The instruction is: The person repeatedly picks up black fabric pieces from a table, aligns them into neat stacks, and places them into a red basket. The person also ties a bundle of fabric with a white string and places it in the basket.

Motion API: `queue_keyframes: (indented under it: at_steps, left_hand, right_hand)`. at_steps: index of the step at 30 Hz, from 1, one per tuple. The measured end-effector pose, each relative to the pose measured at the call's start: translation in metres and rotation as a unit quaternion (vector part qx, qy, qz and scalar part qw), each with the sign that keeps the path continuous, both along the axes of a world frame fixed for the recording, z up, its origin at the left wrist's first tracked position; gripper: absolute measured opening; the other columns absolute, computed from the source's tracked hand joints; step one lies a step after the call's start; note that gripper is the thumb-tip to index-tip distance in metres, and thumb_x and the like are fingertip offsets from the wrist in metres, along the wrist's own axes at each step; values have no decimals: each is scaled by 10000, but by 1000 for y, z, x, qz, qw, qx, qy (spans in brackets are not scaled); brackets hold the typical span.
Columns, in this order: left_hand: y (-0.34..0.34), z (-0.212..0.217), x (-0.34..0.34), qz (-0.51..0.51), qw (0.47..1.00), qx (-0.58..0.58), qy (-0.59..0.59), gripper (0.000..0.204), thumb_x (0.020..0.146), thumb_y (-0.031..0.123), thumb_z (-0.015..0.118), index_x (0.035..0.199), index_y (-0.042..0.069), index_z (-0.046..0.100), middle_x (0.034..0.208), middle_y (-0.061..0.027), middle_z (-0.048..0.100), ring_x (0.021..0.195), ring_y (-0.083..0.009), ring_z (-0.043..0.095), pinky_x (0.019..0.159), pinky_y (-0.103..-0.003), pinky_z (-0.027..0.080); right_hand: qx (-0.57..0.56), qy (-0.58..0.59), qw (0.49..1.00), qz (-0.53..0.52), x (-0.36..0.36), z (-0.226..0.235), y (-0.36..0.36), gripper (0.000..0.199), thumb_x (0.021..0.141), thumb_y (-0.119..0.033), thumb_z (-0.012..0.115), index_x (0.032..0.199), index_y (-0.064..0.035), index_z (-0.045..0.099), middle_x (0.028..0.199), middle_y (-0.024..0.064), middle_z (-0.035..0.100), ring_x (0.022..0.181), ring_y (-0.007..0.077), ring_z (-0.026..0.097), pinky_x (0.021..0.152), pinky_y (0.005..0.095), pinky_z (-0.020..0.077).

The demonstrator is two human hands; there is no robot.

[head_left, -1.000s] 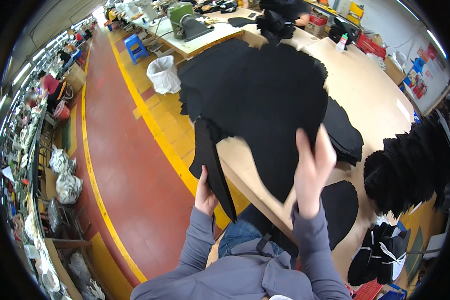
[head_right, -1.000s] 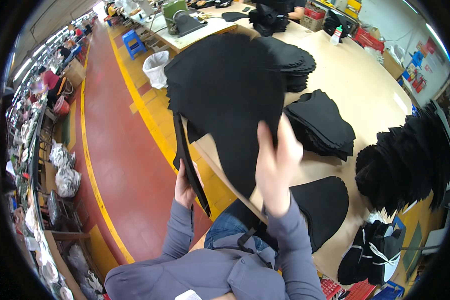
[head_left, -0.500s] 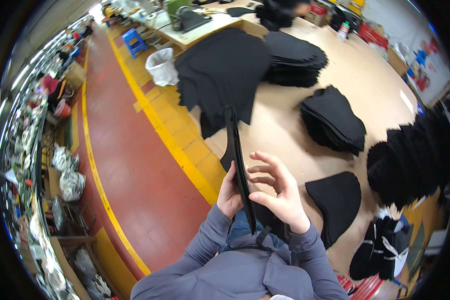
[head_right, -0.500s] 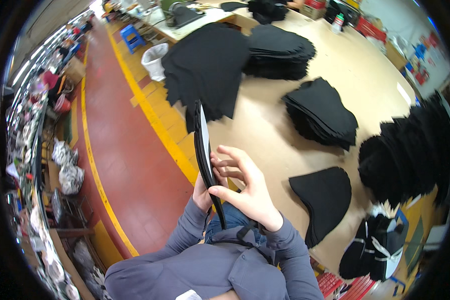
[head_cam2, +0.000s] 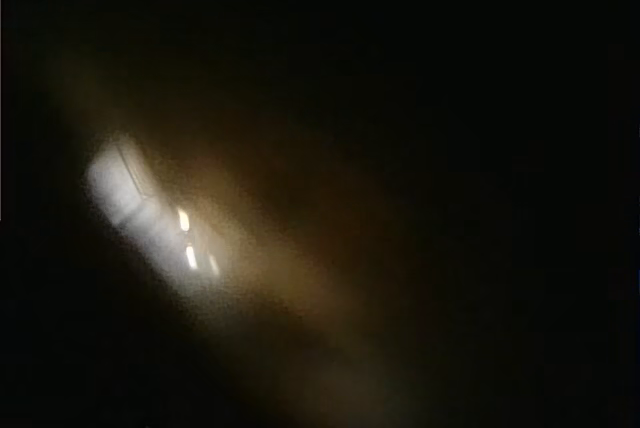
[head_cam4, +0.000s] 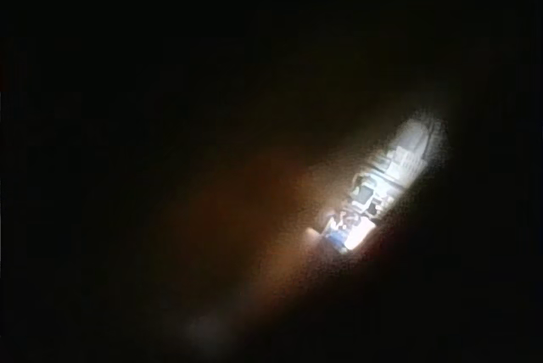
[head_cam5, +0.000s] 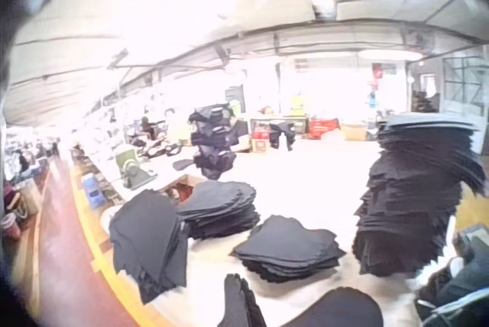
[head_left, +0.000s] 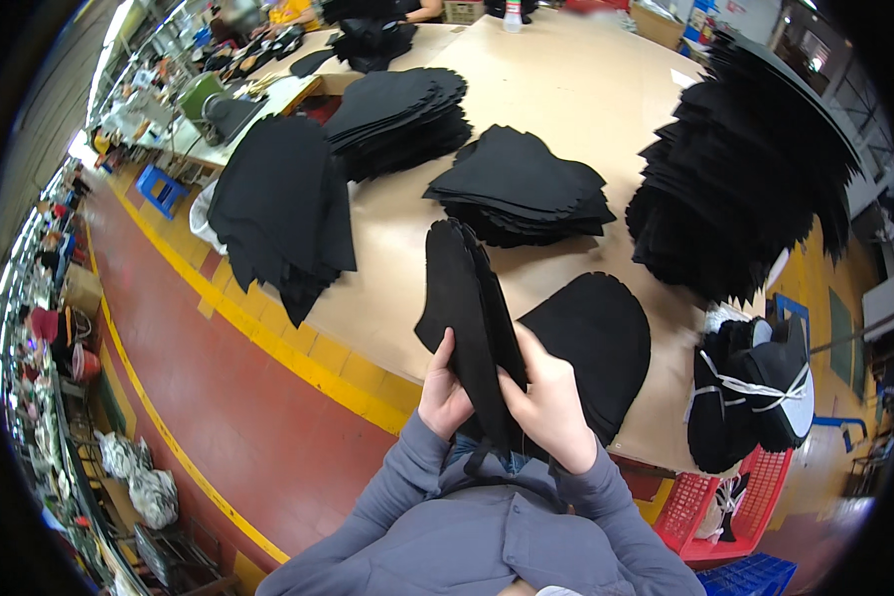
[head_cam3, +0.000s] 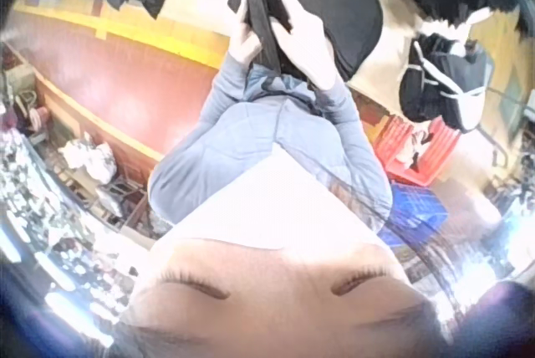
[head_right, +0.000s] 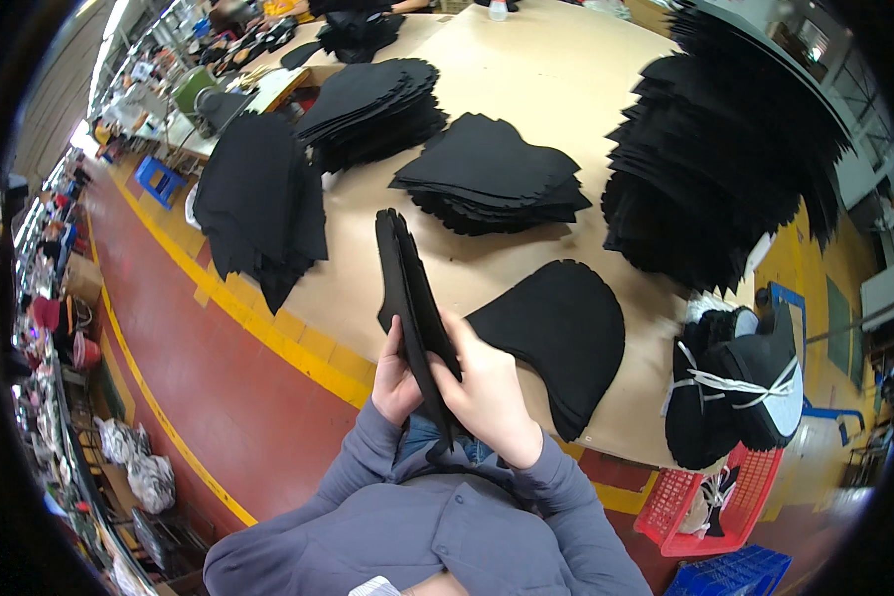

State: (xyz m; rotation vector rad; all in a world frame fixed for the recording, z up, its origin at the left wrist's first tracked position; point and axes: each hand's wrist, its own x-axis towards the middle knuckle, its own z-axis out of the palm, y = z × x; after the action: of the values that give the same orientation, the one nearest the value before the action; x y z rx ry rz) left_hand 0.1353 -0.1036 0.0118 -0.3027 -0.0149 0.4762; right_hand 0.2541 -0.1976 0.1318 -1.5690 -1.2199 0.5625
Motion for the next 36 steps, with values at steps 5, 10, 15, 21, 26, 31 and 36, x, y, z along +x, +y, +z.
queue_keyframes:
  at_steps: [5,10,15,21,26,31,36]
  left_hand:
    - [-25,10,23,41,999,14,-6,781,834,413,745,1477,150,389,1431,-62,509,1286,-258,512,1113,-464,374]
    - [-19,-1,15,-69,995,-67,-35,585,835,89,744,1363,167,503,1301,-32,591,1112,-209,636,950,-374,547]
    - [41,11,20,-12,959,162,234,235,986,215,587,1190,104,621,1001,8,666,957,-128,657,797,-298,556]
    - [172,33,84,130,596,708,357,526,958,233,614,1413,46,426,1227,-89,588,1124,-204,587,996,-319,453]
    - [107,49,120,296,639,532,471,378,950,238,585,1285,68,539,1122,-31,598,1053,-162,555,969,-328,404]
    - [79,-75,125,-109,346,793,490,725,809,435,760,1275,-66,521,1193,-206,620,1095,-301,613,964,-394,476]
    - [60,-34,138,-226,351,806,420,844,781,441,786,1363,-66,445,1292,-224,580,1206,-307,568,1032,-362,439]
  right_hand:
    - [100,-177,978,-52,12,4,-14,526,781,20,640,1295,-80,585,1015,161,697,777,293,706,644,352,561]
    - [166,-158,948,-220,43,7,-35,334,860,27,632,1193,7,615,986,193,682,785,346,690,705,324,557]
    - [226,348,859,-301,94,-33,-75,358,951,-45,583,1293,45,529,1221,126,631,1065,208,627,958,329,477]
    - [-60,246,900,-355,143,-207,-123,540,935,-99,627,1420,29,426,1343,195,552,1186,235,567,1012,329,445]
    - [-122,151,872,-449,119,-180,-138,616,915,-233,697,1407,32,440,1380,216,509,1274,278,500,1061,367,395]
    - [-152,294,867,-372,138,-184,-146,716,910,-373,694,1414,55,419,1396,211,500,1276,255,505,998,338,423]
    - [-210,289,890,-281,163,-164,-130,655,849,-292,750,1344,30,468,1277,155,571,1201,236,545,949,304,465]
